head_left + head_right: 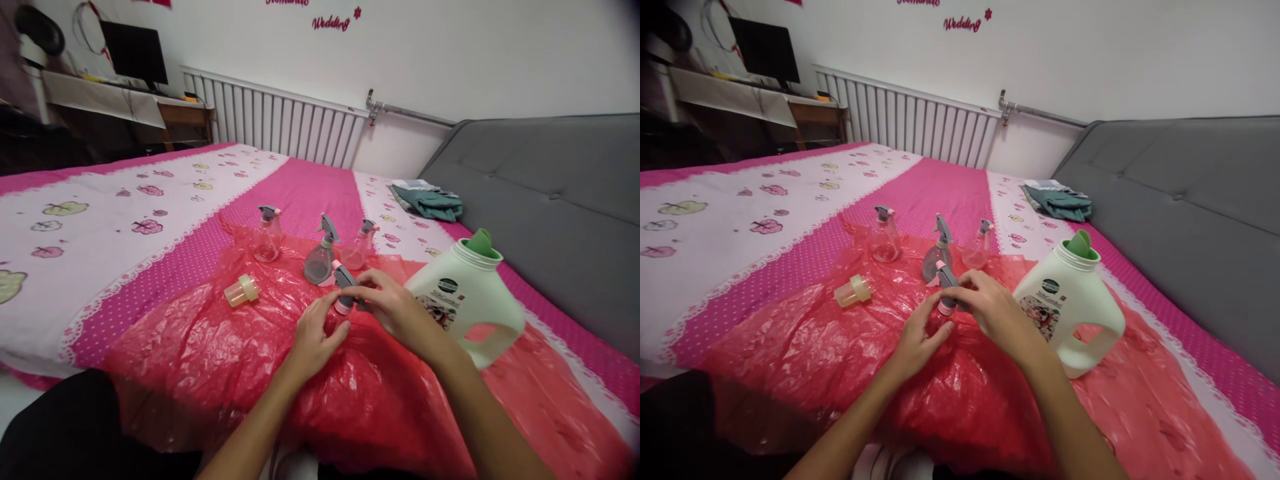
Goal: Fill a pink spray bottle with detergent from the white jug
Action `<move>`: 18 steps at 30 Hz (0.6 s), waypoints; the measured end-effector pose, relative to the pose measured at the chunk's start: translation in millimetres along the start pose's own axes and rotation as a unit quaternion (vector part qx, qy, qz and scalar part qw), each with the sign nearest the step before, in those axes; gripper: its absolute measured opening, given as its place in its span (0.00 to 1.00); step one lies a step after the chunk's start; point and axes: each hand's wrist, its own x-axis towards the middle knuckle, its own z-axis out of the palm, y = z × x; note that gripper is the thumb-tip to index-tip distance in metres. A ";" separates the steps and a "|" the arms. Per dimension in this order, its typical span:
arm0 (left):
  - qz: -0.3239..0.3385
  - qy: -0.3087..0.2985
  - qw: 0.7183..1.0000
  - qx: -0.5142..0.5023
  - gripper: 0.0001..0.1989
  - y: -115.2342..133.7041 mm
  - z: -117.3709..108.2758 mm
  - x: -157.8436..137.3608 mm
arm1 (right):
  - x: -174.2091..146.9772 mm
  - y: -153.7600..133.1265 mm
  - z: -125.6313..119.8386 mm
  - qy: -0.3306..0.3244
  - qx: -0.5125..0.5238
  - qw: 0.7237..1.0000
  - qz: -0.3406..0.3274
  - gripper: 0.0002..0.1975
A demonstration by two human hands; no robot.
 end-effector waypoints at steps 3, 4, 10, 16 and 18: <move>-0.002 0.000 1.000 -0.003 0.23 0.1 -0.1 1.1 | 4.2 -7.9 5.6 -0.014 -0.061 0.998 0.027 0.17; -0.003 0.002 1.000 -0.003 0.23 0.0 0.2 1.8 | 5.6 -12.0 7.1 -0.013 -0.084 0.996 0.040 0.16; -0.017 0.018 1.000 -0.003 0.25 1.7 3.7 3.8 | 13.4 -41.8 17.6 0.004 -0.177 0.978 0.110 0.10; -0.015 0.018 1.000 -0.005 0.24 3.2 2.3 4.0 | 17.5 -50.9 9.2 -0.013 -0.206 0.970 0.125 0.11; -0.011 0.013 1.000 -0.006 0.22 2.6 1.3 5.2 | 18.3 -41.0 -0.6 -0.018 -0.192 0.975 0.109 0.14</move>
